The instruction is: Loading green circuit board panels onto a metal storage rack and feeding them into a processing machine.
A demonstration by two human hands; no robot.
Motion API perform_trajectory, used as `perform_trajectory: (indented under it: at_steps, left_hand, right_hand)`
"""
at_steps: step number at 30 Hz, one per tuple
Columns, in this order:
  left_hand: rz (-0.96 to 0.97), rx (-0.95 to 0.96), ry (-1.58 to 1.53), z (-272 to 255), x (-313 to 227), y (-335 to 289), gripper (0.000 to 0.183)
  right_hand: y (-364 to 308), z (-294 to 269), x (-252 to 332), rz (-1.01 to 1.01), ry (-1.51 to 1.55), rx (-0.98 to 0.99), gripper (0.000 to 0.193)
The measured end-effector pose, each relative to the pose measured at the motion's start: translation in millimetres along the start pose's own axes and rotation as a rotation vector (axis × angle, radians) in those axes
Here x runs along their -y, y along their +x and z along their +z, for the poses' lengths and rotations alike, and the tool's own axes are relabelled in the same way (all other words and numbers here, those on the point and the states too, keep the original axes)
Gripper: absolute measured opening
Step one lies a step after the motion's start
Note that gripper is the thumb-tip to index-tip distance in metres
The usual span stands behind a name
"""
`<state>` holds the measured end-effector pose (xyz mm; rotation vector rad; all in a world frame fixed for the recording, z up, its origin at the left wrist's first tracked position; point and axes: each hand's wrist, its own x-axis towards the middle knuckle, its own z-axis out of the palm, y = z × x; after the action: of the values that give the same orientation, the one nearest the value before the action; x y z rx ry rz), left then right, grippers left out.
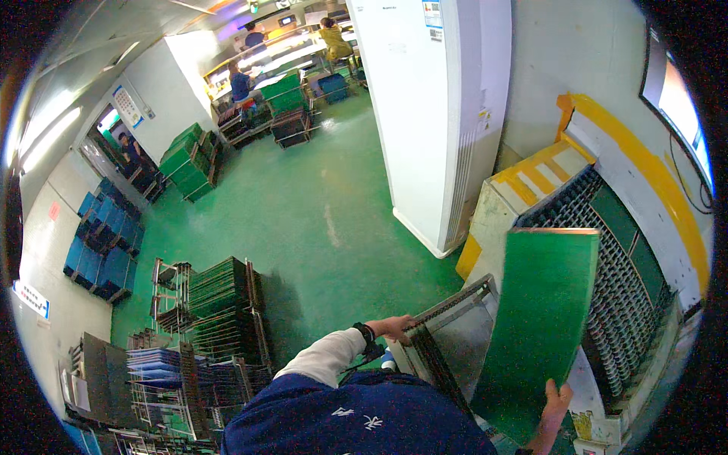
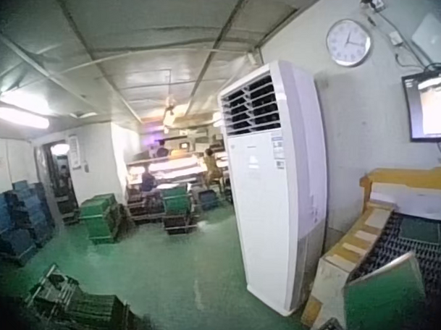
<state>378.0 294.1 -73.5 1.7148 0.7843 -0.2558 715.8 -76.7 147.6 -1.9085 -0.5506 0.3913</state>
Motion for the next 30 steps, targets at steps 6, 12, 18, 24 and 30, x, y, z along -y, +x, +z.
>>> perform_trajectory:
  at_steps: [6, 12, 18, 24, 30]
  left_hand:
    - [-0.106, 0.098, 0.022, -9, -7, -4, 0.082]
    - [-0.079, -0.022, -0.011, -24, -83, -51, 0.086]
    - [0.159, 0.426, -0.718, -20, -135, -61, 0.088]
    - [0.276, 0.493, -0.843, -14, -150, -61, 0.086]
    - [0.265, 0.492, -0.87, 4, -203, -61, 0.066]
  right_hand:
    - [38, 17, -27, 0.293, 0.493, -0.222, 0.033]
    - [37, 45, -2, 0.434, 0.793, -0.049, 0.055]
    - [39, 71, 6, 0.423, 0.847, -0.075, 0.042]
    - [57, 90, 12, 0.503, 1.049, 0.121, 0.037]
    - [55, 51, 4, 0.509, 1.079, 0.012, 0.044]
